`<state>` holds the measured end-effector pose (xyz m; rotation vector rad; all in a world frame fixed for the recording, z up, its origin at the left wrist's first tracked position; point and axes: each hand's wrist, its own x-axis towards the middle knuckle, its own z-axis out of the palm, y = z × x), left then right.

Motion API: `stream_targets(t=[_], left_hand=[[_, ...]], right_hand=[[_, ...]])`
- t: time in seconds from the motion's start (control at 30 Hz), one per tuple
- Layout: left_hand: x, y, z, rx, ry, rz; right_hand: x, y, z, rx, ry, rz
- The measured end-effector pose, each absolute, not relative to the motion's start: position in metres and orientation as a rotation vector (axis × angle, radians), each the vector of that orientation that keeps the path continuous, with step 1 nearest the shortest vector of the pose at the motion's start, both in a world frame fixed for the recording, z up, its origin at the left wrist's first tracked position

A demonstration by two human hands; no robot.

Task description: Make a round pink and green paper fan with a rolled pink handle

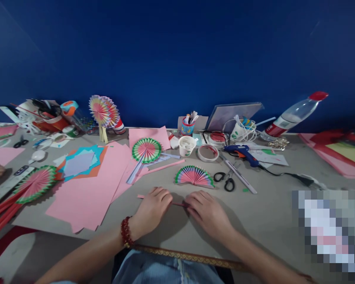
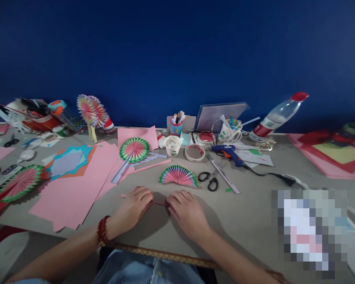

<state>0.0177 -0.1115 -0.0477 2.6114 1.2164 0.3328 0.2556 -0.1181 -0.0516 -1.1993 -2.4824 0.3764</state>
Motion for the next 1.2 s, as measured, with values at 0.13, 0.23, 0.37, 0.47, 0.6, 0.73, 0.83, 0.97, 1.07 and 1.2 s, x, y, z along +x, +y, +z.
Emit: stream_targets(t=[0.13, 0.23, 0.37, 0.47, 0.6, 0.73, 0.83, 0.97, 1.07, 1.2], left_hand=[[0.02, -0.114, -0.047, 2.604, 1.162, 0.412], [0.025, -0.116, -0.043, 2.64, 1.144, 0.402], [0.033, -0.117, -0.04, 2.744, 1.12, 0.333], [0.035, -0.119, -0.04, 2.785, 1.083, 0.346], [0.026, -0.121, -0.04, 2.789, 1.058, 0.465], [0.0, -0.12, -0.034, 2.732, 1.084, 0.522], [-0.022, -0.12, -0.026, 2.708, 1.155, 0.521], [-0.042, -0.122, -0.02, 2.626, 1.222, 0.542], [-0.048, -0.123, -0.017, 2.601, 1.223, 0.565], [-0.055, -0.12, -0.013, 2.619, 1.187, 0.577]], right_hand=[[0.248, -0.116, -0.053, -1.179, -2.517, 0.327], [0.246, -0.117, -0.052, -1.126, -2.521, 0.271], [0.243, -0.121, -0.048, -1.066, -2.52, 0.164], [0.241, -0.123, -0.045, -1.061, -2.522, 0.071], [0.246, -0.125, -0.042, -1.018, -2.541, 0.063], [0.265, -0.125, -0.038, -1.002, -2.518, 0.147], [0.282, -0.124, -0.035, -0.987, -2.514, 0.192], [0.291, -0.123, -0.031, -0.936, -2.512, 0.224], [0.29, -0.122, -0.03, -0.911, -2.508, 0.199], [0.295, -0.116, -0.028, -0.904, -2.508, 0.181]])
